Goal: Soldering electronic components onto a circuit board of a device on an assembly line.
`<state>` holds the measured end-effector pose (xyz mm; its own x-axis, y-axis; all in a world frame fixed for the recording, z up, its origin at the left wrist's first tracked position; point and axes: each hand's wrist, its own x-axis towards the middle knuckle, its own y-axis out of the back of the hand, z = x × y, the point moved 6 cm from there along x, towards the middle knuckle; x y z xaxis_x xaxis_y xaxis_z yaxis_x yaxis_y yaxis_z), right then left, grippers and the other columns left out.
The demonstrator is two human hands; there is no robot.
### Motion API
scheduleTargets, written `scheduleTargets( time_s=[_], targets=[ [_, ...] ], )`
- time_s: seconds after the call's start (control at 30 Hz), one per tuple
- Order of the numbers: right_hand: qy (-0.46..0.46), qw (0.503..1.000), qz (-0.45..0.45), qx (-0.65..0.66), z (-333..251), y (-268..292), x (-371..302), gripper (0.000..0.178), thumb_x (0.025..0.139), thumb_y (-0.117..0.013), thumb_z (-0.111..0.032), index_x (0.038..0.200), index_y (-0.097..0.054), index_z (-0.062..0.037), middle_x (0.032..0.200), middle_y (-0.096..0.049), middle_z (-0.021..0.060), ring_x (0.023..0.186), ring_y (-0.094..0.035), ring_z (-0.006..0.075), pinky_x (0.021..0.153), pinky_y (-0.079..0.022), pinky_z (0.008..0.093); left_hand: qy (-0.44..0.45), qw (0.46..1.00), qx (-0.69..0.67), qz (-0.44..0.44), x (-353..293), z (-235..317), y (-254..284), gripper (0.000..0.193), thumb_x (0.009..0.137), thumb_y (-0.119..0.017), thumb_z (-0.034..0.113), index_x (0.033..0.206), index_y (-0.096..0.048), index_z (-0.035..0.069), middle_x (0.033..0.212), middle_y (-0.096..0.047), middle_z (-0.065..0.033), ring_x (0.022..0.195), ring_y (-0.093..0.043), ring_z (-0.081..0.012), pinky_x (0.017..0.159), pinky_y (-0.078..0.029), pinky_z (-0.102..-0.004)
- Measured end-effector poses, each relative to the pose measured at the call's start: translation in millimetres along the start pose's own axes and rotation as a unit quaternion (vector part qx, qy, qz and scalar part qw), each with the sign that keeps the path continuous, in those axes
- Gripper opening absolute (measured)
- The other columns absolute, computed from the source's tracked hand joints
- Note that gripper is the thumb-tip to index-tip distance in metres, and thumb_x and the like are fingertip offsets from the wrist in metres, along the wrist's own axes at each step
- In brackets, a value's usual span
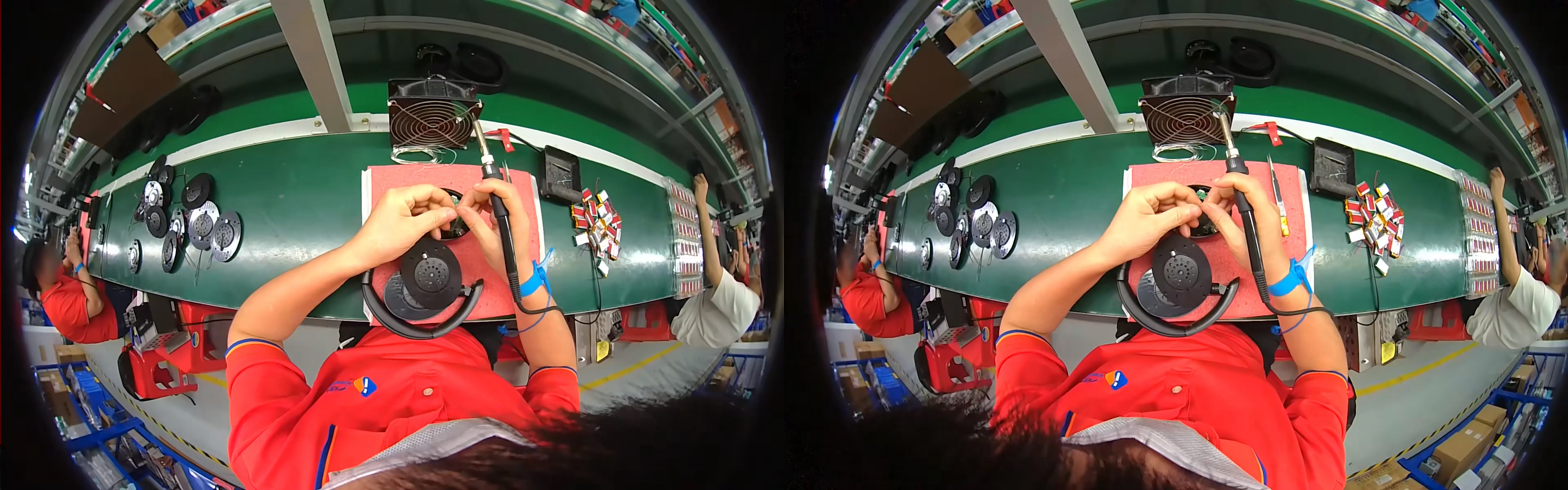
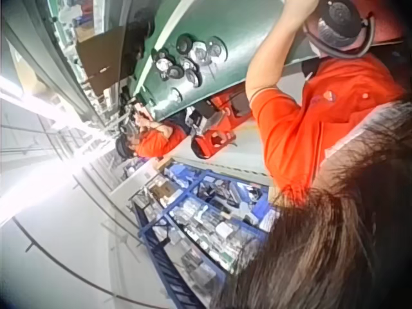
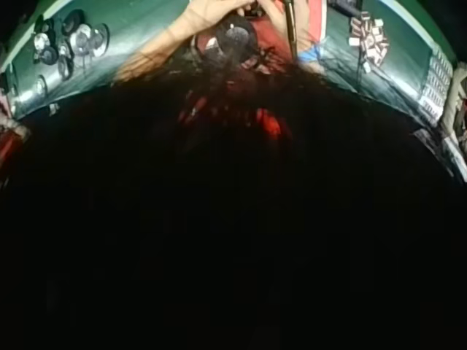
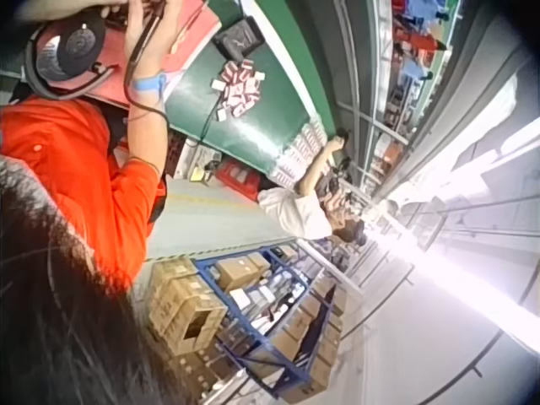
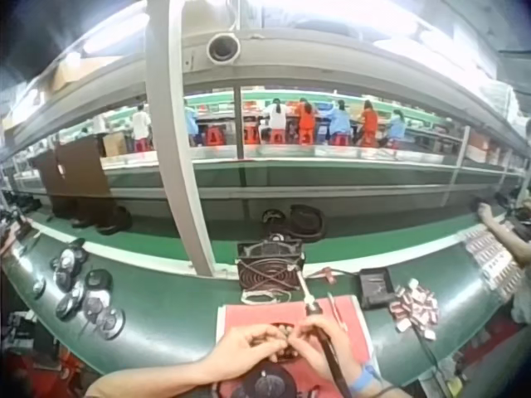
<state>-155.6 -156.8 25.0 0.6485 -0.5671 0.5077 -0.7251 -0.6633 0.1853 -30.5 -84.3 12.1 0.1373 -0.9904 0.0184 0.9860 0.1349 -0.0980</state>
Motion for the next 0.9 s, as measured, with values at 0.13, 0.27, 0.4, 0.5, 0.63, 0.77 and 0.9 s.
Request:
scheduleTargets(
  time_s=[0.13,0.27,0.4,0.5,0.63,0.77,0.9],
  targets=[
    [0.009,1.000,0.006,0.028,-1.0,-0.6,-2.8,0.039,0.081,-0.063,0.010,0.113,-0.047,-0.0053,0.086,-0.059,0.0056,0.079,-0.059,0.0124,0.071,-0.046,0.0251,-0.001,0.999,0.036,0.003,-0.9,3.5,1.9,0.015,0.089,-0.060,0.011,0.096,-0.064,-0.002,0.077,-0.064,-0.0034,0.068,-0.057,-0.0072,0.062,-0.048,-0.0220],
    [0.010,0.999,-0.026,-0.030,-1.3,-3.5,-6.8,0.039,0.079,-0.064,0.009,0.112,-0.048,-0.0049,0.085,-0.059,0.0048,0.076,-0.059,0.0118,0.069,-0.048,0.0258,-0.010,0.998,0.062,0.011,-1.3,2.3,2.2,0.015,0.088,-0.061,0.011,0.093,-0.065,-0.002,0.076,-0.063,-0.0020,0.067,-0.056,-0.0064,0.061,-0.047,-0.0216],
    [0.037,0.995,-0.038,-0.086,-5.5,-9.6,-8.9,0.038,0.078,-0.065,0.008,0.111,-0.049,-0.0044,0.084,-0.060,0.0057,0.075,-0.059,0.0115,0.068,-0.049,0.0246,-0.008,0.998,0.049,0.041,0.4,0.2,7.6,0.015,0.088,-0.062,0.013,0.091,-0.065,-0.001,0.075,-0.063,-0.0013,0.065,-0.056,-0.0056,0.059,-0.046,-0.0212],
    [0.018,0.999,-0.001,-0.032,3.1,-0.9,-8.8,0.041,0.079,-0.064,0.009,0.113,-0.047,-0.0045,0.086,-0.060,0.0067,0.077,-0.058,0.0121,0.070,-0.048,0.0250,0.027,0.999,0.044,0.015,0.6,-3.0,7.4,0.013,0.090,-0.061,0.012,0.095,-0.063,0.000,0.082,-0.062,-0.0024,0.070,-0.055,-0.0066,0.063,-0.046,-0.0210],
    [-0.032,0.998,0.002,0.060,7.9,0.3,-6.0,0.044,0.080,-0.063,0.011,0.117,-0.044,-0.0048,0.091,-0.059,0.0085,0.082,-0.058,0.0132,0.074,-0.047,0.0252,0.020,0.998,0.050,0.013,-0.1,0.5,5.7,0.014,0.090,-0.061,0.013,0.093,-0.063,0.000,0.081,-0.062,-0.0026,0.070,-0.056,-0.0065,0.064,-0.047,-0.0209],
    [-0.021,0.999,0.009,0.050,5.7,-2.3,-6.9,0.042,0.081,-0.063,0.010,0.116,-0.045,-0.0046,0.091,-0.059,0.0085,0.082,-0.058,0.0132,0.074,-0.047,0.0255,0.016,0.998,0.058,0.023,-0.3,1.5,6.0,0.014,0.090,-0.062,0.014,0.092,-0.064,0.000,0.079,-0.062,-0.0017,0.069,-0.056,-0.0068,0.064,-0.047,-0.0214],
    [-0.016,0.999,0.015,0.042,4.7,-1.1,-7.6,0.041,0.081,-0.063,0.009,0.115,-0.045,-0.0046,0.091,-0.059,0.0079,0.082,-0.058,0.0129,0.074,-0.047,0.0255,-0.057,0.989,0.131,0.039,-0.8,7.6,5.7,0.013,0.088,-0.064,0.012,0.092,-0.065,-0.001,0.081,-0.063,-0.0009,0.072,-0.056,-0.0063,0.065,-0.046,-0.0213]
  ],
)
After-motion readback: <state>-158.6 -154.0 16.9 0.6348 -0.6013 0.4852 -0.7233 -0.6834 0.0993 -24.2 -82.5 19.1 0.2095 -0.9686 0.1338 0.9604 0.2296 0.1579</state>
